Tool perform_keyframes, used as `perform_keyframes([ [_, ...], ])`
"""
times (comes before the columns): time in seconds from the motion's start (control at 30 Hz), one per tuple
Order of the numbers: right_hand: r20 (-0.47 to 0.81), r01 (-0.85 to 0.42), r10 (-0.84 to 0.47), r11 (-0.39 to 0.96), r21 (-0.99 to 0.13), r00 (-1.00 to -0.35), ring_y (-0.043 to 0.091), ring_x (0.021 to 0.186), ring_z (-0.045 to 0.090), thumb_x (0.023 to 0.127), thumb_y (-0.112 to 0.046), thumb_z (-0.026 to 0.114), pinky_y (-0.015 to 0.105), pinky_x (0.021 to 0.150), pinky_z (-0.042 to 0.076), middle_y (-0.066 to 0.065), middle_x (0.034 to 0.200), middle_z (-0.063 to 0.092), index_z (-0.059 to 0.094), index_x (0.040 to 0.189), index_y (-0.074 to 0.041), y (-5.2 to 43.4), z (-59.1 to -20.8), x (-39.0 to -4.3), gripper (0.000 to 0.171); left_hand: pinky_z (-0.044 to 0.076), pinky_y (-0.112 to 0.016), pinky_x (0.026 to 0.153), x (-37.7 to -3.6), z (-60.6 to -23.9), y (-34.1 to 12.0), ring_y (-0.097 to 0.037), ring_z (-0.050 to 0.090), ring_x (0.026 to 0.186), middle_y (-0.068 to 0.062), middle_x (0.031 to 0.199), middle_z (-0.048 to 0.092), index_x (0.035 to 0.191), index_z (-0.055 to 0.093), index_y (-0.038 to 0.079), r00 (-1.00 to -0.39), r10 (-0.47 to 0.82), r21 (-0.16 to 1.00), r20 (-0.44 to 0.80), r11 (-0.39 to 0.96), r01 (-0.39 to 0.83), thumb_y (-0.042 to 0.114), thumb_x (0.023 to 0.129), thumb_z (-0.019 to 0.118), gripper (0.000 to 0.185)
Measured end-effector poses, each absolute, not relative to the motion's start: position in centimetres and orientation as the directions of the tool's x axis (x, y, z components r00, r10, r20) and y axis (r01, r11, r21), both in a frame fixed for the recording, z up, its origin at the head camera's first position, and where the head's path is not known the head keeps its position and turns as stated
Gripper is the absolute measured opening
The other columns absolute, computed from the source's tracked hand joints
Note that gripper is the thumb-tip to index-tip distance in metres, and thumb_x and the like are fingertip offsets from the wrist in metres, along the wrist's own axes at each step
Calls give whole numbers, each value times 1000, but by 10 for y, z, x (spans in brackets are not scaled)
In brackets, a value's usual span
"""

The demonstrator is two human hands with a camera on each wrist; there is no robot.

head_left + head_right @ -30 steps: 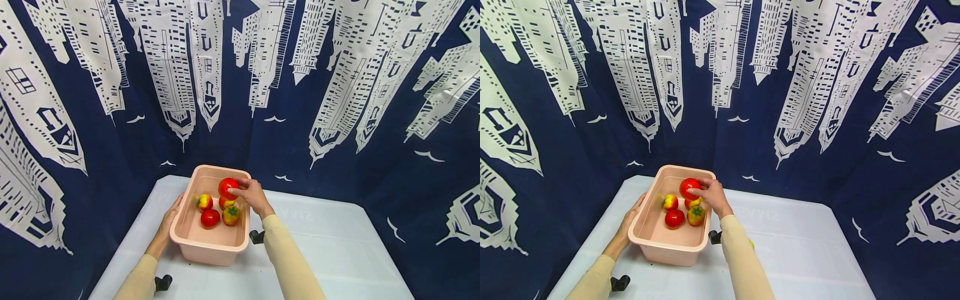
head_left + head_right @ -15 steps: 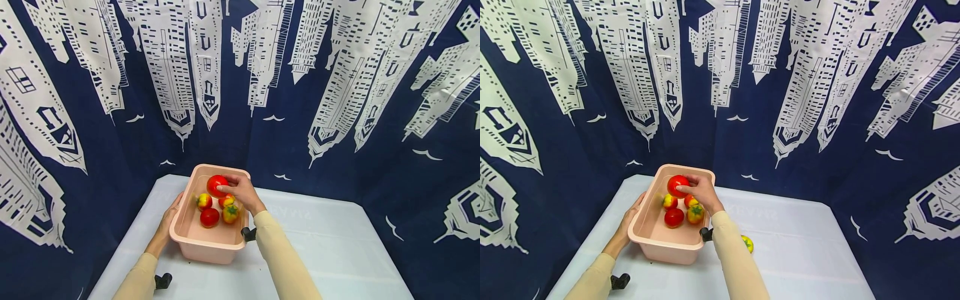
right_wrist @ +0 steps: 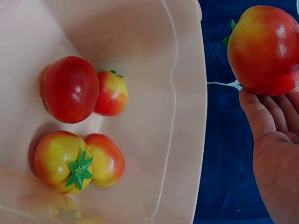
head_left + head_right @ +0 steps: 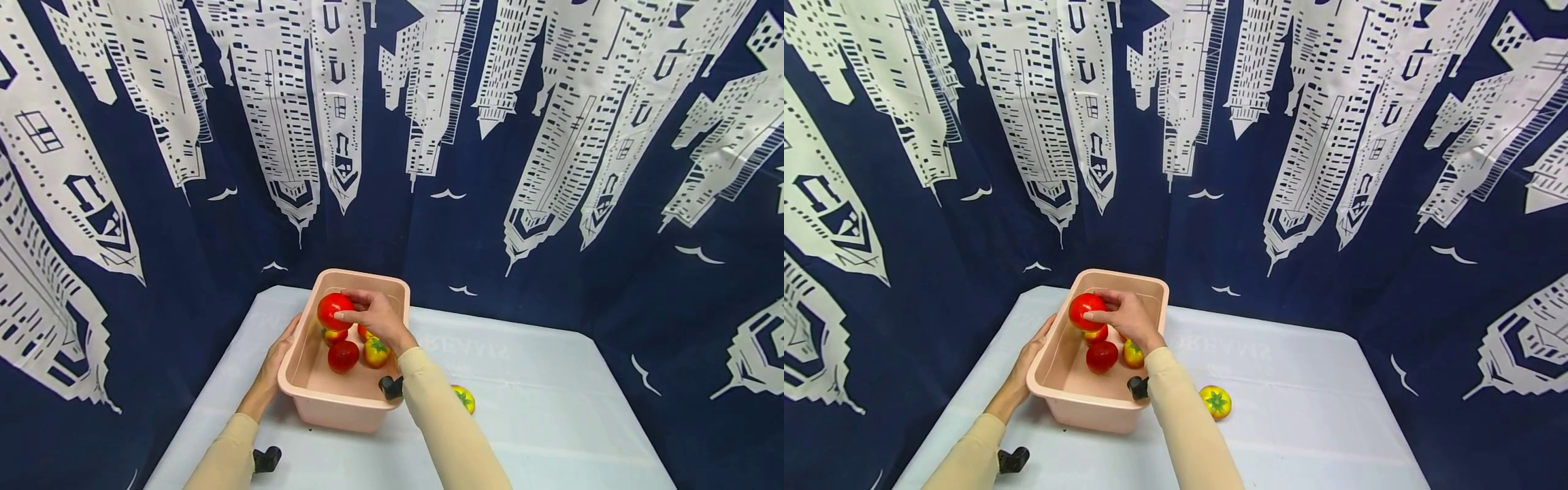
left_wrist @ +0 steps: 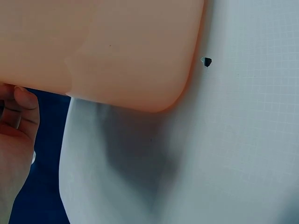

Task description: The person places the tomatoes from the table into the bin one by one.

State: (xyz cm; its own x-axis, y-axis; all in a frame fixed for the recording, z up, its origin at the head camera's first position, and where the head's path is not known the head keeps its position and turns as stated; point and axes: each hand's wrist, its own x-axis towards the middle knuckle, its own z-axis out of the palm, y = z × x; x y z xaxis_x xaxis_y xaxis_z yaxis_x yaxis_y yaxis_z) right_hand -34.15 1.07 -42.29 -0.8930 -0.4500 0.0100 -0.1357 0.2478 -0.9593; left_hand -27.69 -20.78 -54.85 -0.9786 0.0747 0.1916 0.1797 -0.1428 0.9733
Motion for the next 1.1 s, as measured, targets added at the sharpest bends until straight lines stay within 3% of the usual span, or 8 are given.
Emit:
perform_keyframes([
  [0.13, 27, -150, -455, 235, -960, -890, 25, 120, 61, 82, -19, 78, 37, 101, 49, 6, 131, 64, 59, 134, -13, 12, -426, -342, 56, 31, -7, 101, -278, -550, -207, 13, 34, 128, -7, 165, 11, 157, 15, 18, -976, 81, 971, 201, -148, 188, 20, 102, 21, 56],
  [0.37, 71, -190, -452, 225, -956, -889, 26, 124, 59, 84, -17, 75, 35, 103, 46, 10, 132, 64, 60, 132, -7, 23, -429, -344, 51, 25, -7, 102, -279, -550, -205, -17, 17, 146, -4, 165, 12, 157, 17, 20, -981, 72, 977, 180, -132, 169, 21, 101, 22, 56],
  [0.57, 114, -186, -344, 185, -965, -932, 27, 117, 63, 85, -16, 74, 35, 97, 51, 15, 127, 66, 63, 127, -4, 50, -429, -354, 45, 27, -8, 102, -279, -549, -204, -12, 20, 143, -6, 165, 11, 157, 17, 19, -976, 83, 973, 199, -133, 187, 21, 103, 22, 55],
  [0.77, 132, -176, -230, 184, -967, -964, 22, 110, 66, 86, -13, 72, 37, 100, 49, 15, 123, 67, 64, 124, -1, 83, -429, -362, 41, 24, -5, 102, -279, -548, -207, -7, 18, 145, -5, 165, 11, 157, 18, 19, -974, 77, 972, 211, -117, 202, 19, 103, 22, 54],
  [1.1, -10, -14, -83, 284, -959, -996, 23, 111, 65, 86, -18, 73, 42, 102, 48, 15, 123, 67, 64, 124, -4, 153, -465, -366, 41, 26, -3, 103, -278, -548, -215, -8, 27, 144, -8, 160, 29, 151, 37, 12, -966, -13, 966, 259, 19, 258, 9, 102, 29, 50],
])
